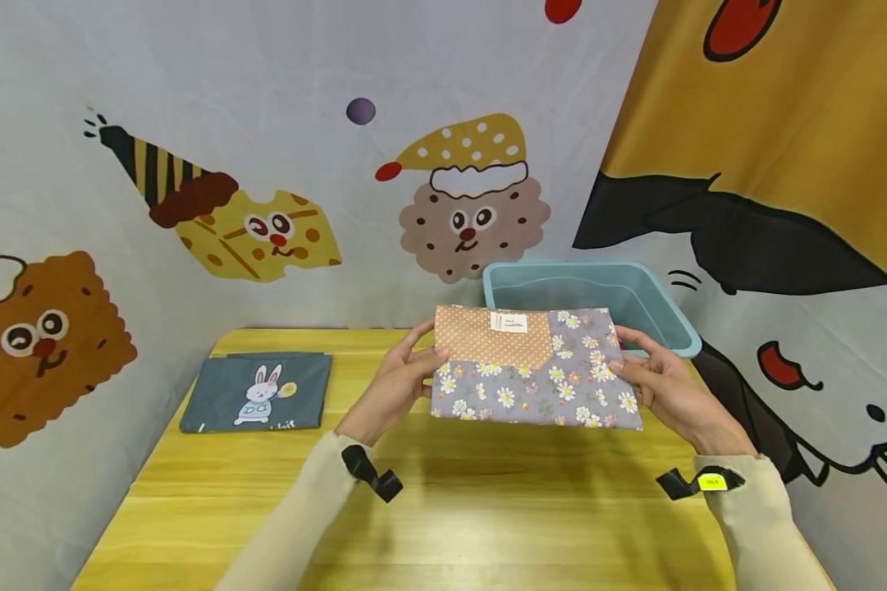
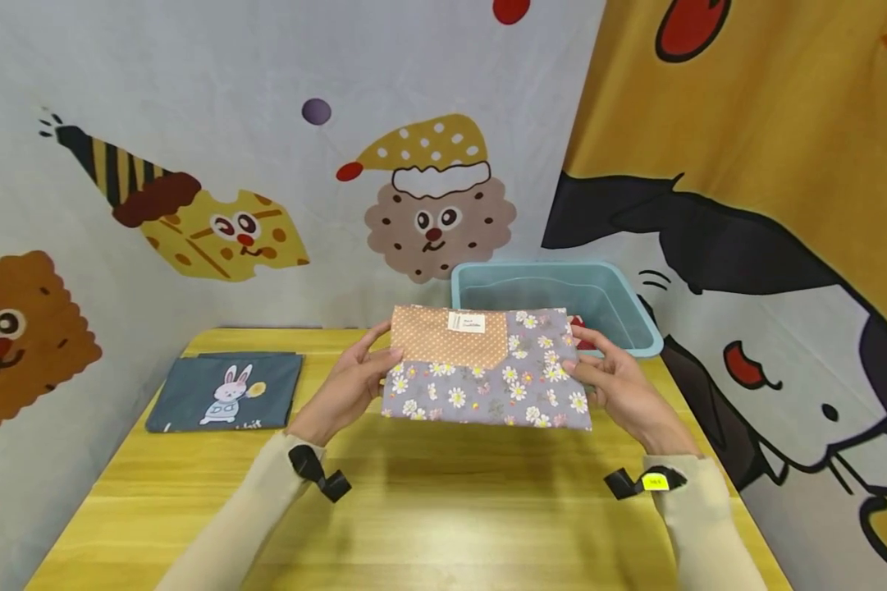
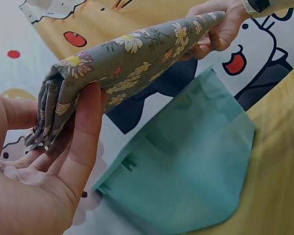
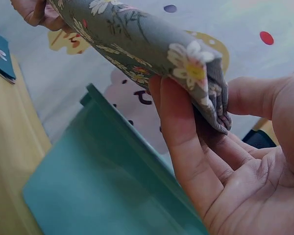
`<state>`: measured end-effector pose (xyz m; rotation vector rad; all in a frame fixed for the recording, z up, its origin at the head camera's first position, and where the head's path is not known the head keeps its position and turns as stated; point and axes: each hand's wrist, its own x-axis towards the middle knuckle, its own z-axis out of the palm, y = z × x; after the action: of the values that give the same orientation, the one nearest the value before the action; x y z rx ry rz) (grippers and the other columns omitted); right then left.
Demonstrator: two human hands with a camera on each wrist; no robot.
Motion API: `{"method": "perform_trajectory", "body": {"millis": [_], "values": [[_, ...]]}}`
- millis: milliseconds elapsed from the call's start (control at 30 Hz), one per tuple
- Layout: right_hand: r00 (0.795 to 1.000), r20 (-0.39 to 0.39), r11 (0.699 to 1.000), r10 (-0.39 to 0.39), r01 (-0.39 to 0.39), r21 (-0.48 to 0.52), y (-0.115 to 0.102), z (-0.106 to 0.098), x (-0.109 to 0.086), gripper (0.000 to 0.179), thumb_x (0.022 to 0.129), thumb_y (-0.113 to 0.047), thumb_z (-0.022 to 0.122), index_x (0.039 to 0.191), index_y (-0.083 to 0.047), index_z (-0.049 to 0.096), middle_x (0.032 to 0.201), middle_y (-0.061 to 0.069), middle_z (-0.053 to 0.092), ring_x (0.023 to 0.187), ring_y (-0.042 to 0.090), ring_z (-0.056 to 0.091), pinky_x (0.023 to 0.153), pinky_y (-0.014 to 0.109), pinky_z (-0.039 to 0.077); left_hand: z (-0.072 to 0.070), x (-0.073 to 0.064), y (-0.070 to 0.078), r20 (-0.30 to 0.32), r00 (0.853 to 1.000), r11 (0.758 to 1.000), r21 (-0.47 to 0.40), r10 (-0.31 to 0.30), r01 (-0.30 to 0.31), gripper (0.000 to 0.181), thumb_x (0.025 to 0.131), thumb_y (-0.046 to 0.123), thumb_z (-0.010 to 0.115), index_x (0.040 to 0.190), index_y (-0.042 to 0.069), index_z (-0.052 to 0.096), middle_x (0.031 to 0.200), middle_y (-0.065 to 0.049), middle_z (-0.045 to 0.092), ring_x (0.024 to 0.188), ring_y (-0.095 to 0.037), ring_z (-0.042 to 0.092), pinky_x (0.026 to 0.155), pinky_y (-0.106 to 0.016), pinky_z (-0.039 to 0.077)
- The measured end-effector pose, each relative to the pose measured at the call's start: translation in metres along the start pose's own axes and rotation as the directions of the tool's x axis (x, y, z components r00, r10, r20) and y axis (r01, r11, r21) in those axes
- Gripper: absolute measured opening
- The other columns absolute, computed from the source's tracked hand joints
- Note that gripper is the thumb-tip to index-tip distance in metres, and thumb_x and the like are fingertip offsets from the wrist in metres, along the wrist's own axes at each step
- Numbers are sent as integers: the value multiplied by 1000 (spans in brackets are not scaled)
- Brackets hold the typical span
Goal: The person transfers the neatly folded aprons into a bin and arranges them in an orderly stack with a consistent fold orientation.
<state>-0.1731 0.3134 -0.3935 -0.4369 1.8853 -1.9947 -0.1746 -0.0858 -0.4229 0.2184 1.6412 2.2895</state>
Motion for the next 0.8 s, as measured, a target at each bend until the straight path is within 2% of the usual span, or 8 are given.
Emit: {"method": "perform_trajectory", "body": {"millis": [133, 167, 367, 400, 567, 700, 800], "values": [[1000, -29, 999, 11, -12, -38, -8, -10, 1, 61, 107, -11, 53, 158, -14, 20, 117, 2, 75, 87, 12, 73, 66, 26, 60, 8, 13, 9, 23, 1000, 1000, -14, 5, -5, 62, 103, 19, 62, 157, 29, 35, 110, -5, 73, 84, -15, 72, 64, -30, 58], [999, -39, 999, 12, -14, -43, -10, -13, 2, 61, 107, -11, 53, 158, -15, 20, 115, 1, 75, 81, 8, 70, 63, 23, 57, 10, 16, 11, 27, 1000, 1000, -19, 5, -4, 61, 103, 18, 61, 157, 29, 35, 109, -4, 73, 84, -15, 71, 64, -31, 58], [997, -76, 999, 18, -20, -25, -17, -28, 7, 57, 107, -11, 55, 155, -18, 24, 109, -1, 75, 82, 9, 71, 64, 24, 58, 19, 37, 20, 39, 999, 999, -35, -14, 16, 60, 104, 16, 58, 157, 31, 36, 109, -5, 73, 84, -17, 72, 68, -34, 60], [997, -79, 999, 22, -24, -24, -18, -31, 8, 57, 107, -12, 55, 154, -19, 25, 111, -1, 75, 88, 11, 73, 66, 26, 60, 20, 40, 21, 39, 999, 999, -33, -16, 17, 59, 104, 16, 58, 157, 32, 37, 109, -5, 73, 85, -17, 72, 68, -34, 60], [988, -138, 996, 61, -70, -57, -25, -43, 17, 56, 106, -17, 58, 152, -21, 28, 109, -4, 75, 88, 12, 74, 67, 28, 60, 24, 58, 23, 34, 999, 1000, -14, -18, 18, 57, 103, 17, 60, 154, 34, 41, 117, -9, 73, 92, -20, 73, 71, -37, 60], [977, -194, 988, 89, -112, -109, -30, -55, 26, 55, 104, -21, 62, 151, -21, 32, 107, -7, 76, 86, 12, 75, 66, 31, 61, 27, 72, 24, 25, 999, 999, 30, -23, 22, 55, 103, 18, 61, 152, 36, 42, 125, -12, 71, 98, -22, 73, 73, -38, 61], [967, -236, 971, 101, -147, -188, -35, -62, 31, 54, 104, -26, 63, 149, -21, 34, 104, -10, 75, 84, 11, 74, 66, 31, 62, 30, 82, 25, 9, 999, 997, 67, -34, 33, 56, 103, 18, 62, 152, 35, 43, 131, -13, 68, 100, -21, 70, 75, -38, 60]]}}
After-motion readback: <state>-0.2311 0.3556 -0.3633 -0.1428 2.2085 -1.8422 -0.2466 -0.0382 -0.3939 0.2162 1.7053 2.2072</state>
